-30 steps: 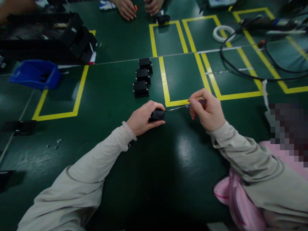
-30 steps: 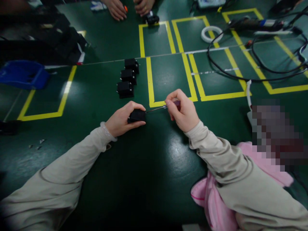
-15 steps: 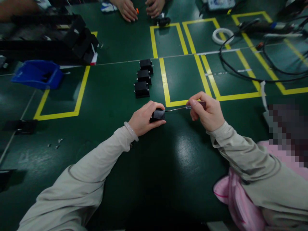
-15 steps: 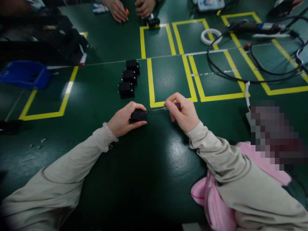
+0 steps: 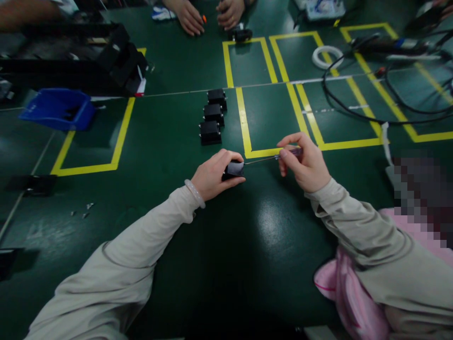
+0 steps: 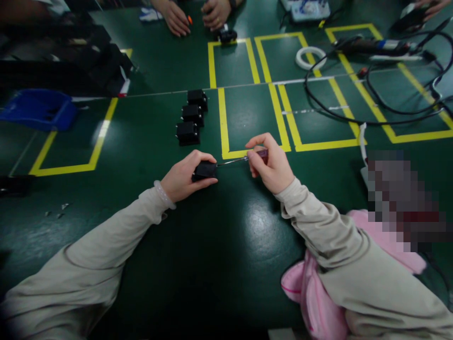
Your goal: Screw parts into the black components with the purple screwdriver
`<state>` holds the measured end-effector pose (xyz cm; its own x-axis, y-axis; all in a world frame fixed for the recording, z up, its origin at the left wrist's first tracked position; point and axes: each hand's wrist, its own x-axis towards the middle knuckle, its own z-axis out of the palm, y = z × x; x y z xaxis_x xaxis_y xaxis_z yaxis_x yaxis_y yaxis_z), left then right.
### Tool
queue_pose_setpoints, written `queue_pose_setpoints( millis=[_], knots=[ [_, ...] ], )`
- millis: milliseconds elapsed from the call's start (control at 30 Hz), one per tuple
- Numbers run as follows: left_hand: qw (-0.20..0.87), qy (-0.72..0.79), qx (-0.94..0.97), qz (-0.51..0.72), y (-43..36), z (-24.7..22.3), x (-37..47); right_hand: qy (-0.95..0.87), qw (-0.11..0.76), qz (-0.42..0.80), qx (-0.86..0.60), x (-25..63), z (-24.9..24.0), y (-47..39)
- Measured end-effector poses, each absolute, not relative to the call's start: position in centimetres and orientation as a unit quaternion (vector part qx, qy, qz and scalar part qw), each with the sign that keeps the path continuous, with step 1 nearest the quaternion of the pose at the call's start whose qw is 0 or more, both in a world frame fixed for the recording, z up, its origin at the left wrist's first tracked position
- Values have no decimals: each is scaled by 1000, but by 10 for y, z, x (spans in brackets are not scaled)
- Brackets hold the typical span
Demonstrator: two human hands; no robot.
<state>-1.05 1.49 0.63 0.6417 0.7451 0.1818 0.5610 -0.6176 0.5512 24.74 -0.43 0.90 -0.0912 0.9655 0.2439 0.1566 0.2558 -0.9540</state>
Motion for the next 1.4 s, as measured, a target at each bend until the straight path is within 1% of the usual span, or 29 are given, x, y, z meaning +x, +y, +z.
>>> queue_pose_setpoints(
  millis=[233, 367, 533, 667, 867, 1167, 1400],
  knots=[
    [230, 372, 876, 202, 15, 6, -11, -621, 490, 399, -463, 248, 9, -3],
    [225, 379, 876, 195, 15, 5, -11, -614, 503, 409, -450, 248, 8, -2],
    [218, 372, 879, 200, 15, 5, -11, -628, 492, 386, -464, 248, 9, -3],
    [216, 369, 881, 202, 15, 5, -11, -623, 497, 398, -454, 247, 8, -4],
    [212, 377, 880, 199, 14, 6, -10, -644, 489, 356, -468, 247, 9, -5],
    [181, 408, 875, 186, 11, 7, -7, -629, 506, 382, -450, 246, 3, -2],
    [175, 398, 882, 182, 12, 7, -8, -622, 511, 377, -458, 247, 3, -2]
  ],
)
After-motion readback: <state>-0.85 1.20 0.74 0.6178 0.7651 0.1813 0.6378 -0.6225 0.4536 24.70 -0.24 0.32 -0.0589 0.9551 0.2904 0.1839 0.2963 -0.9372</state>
